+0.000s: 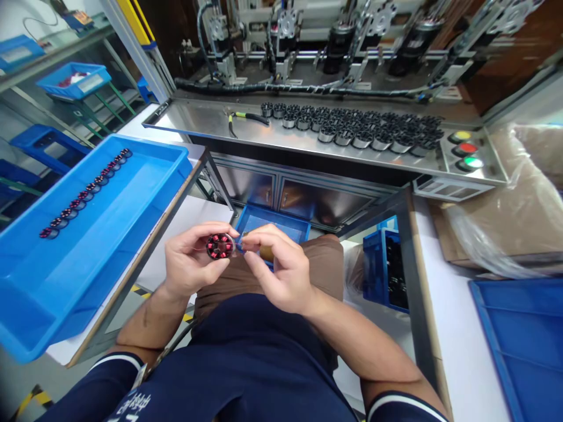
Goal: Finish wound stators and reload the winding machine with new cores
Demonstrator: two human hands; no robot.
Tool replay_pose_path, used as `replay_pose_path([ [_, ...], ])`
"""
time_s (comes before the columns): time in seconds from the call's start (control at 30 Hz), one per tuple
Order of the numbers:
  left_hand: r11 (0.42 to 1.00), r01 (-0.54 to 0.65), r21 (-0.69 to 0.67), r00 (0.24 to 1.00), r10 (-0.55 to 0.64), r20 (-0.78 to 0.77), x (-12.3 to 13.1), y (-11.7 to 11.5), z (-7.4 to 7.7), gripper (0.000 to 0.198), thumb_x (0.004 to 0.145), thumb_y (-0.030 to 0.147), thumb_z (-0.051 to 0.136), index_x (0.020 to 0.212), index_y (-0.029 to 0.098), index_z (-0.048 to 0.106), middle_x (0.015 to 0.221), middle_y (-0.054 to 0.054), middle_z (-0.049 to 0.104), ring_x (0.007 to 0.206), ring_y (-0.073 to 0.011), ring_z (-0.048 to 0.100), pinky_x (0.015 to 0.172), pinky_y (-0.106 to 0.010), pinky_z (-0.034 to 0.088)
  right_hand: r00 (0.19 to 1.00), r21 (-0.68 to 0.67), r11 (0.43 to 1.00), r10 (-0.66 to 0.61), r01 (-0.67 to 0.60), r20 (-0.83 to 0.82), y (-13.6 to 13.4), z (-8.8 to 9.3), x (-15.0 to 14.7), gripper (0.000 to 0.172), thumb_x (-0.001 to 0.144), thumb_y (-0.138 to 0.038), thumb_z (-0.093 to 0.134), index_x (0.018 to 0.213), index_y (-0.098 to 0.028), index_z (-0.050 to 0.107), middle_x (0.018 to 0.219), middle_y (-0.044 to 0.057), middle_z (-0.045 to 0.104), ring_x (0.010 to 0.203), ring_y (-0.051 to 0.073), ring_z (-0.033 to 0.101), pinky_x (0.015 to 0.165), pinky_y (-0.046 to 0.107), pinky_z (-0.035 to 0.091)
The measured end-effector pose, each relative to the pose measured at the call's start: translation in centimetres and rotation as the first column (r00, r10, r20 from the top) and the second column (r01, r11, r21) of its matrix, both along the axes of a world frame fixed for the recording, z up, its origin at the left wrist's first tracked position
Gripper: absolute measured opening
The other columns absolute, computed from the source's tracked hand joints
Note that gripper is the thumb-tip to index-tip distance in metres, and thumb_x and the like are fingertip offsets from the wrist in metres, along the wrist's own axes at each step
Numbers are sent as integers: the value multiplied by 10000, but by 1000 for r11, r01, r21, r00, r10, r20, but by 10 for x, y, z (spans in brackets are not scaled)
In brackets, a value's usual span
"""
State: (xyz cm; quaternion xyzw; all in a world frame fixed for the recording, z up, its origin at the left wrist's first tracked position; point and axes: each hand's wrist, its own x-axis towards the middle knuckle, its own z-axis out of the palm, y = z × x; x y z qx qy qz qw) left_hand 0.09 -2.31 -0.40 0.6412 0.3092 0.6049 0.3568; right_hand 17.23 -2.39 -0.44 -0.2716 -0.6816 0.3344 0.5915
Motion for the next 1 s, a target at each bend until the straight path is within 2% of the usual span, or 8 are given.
replay_pose_path([
  [0.2, 1000, -1, -21, 1000, 1, 9, 1, -3, 1, 415, 693, 62, 744, 1088, 190, 743, 1007, -59, 776, 889, -154, 748, 776, -207, 625, 996, 84, 993, -88, 87, 7, -2, 1, -7, 174, 858, -13, 652, 873, -185, 681, 762, 20, 680, 699, 136, 652, 616, 261, 544],
  [0.33, 986, -113, 120, 987, 126, -104, 1, -3, -1, 465, 672, 60, 760, 1118, 190, 729, 1012, -59, 779, 935, -179, 741, 830, -266, 627, 987, 150, 976, -160, 159, -5, -11, 1, -11, 189, 833, 7, 668, 864, -178, 681, 749, 24, 688, 680, 135, 656, 617, 269, 557],
  [0.43, 975, -128, 181, 979, 154, -136, 1, -4, 0, 475, 670, 89, 786, 1129, 195, 726, 1009, -52, 784, 939, -185, 742, 853, -289, 624, 991, 233, 963, -137, 134, -4, -11, 0, -10, 190, 833, 1, 671, 909, -172, 691, 759, 36, 698, 692, 145, 666, 631, 287, 568],
  [0.53, 996, -76, 50, 996, 78, -46, 3, -6, 4, 418, 692, 114, 780, 1101, 194, 737, 1006, -55, 787, 902, -177, 752, 794, -258, 626, 996, 274, 959, -89, 79, 23, -3, 0, -2, 167, 852, -52, 701, 966, -174, 702, 781, 47, 704, 723, 163, 673, 657, 316, 576],
  [0.6, 992, 47, -113, 998, -41, 58, 4, -7, 8, 385, 705, 116, 783, 1080, 201, 747, 967, -43, 794, 821, -149, 756, 735, -214, 614, 997, 286, 957, -53, 36, 51, 6, 2, 6, 208, 855, -143, 754, 1054, -185, 713, 853, 66, 710, 800, 185, 676, 707, 349, 586],
  [0.7, 901, 284, -329, 949, -214, 232, 4, -8, 11, 351, 701, 146, 826, 1040, 214, 767, 867, -25, 800, 728, -127, 746, 695, -189, 595, 988, 271, 954, 101, -129, 114, 21, 7, 16, 326, 849, -294, 794, 1154, -210, 717, 1014, 102, 695, 951, 212, 666, 774, 378, 593],
  [0.77, 819, 386, -425, 910, -261, 323, 5, -7, 12, 333, 674, 188, 863, 997, 206, 782, 848, -39, 800, 730, -146, 747, 700, -215, 596, 965, 253, 935, 216, -249, 150, 29, 12, 19, 313, 854, -339, 784, 1136, -214, 731, 1074, 112, 684, 1024, 217, 651, 826, 392, 587],
  [1.0, 608, 542, -580, 837, -333, 433, 9, -4, 19, 306, 599, 282, 910, 862, 163, 808, 818, -64, 784, 719, -148, 715, 659, -212, 573, 883, 192, 862, 453, -469, 126, 39, 18, 16, 220, 878, -357, 750, 1023, -191, 755, 1064, 113, 696, 1048, 223, 649, 896, 452, 568],
])
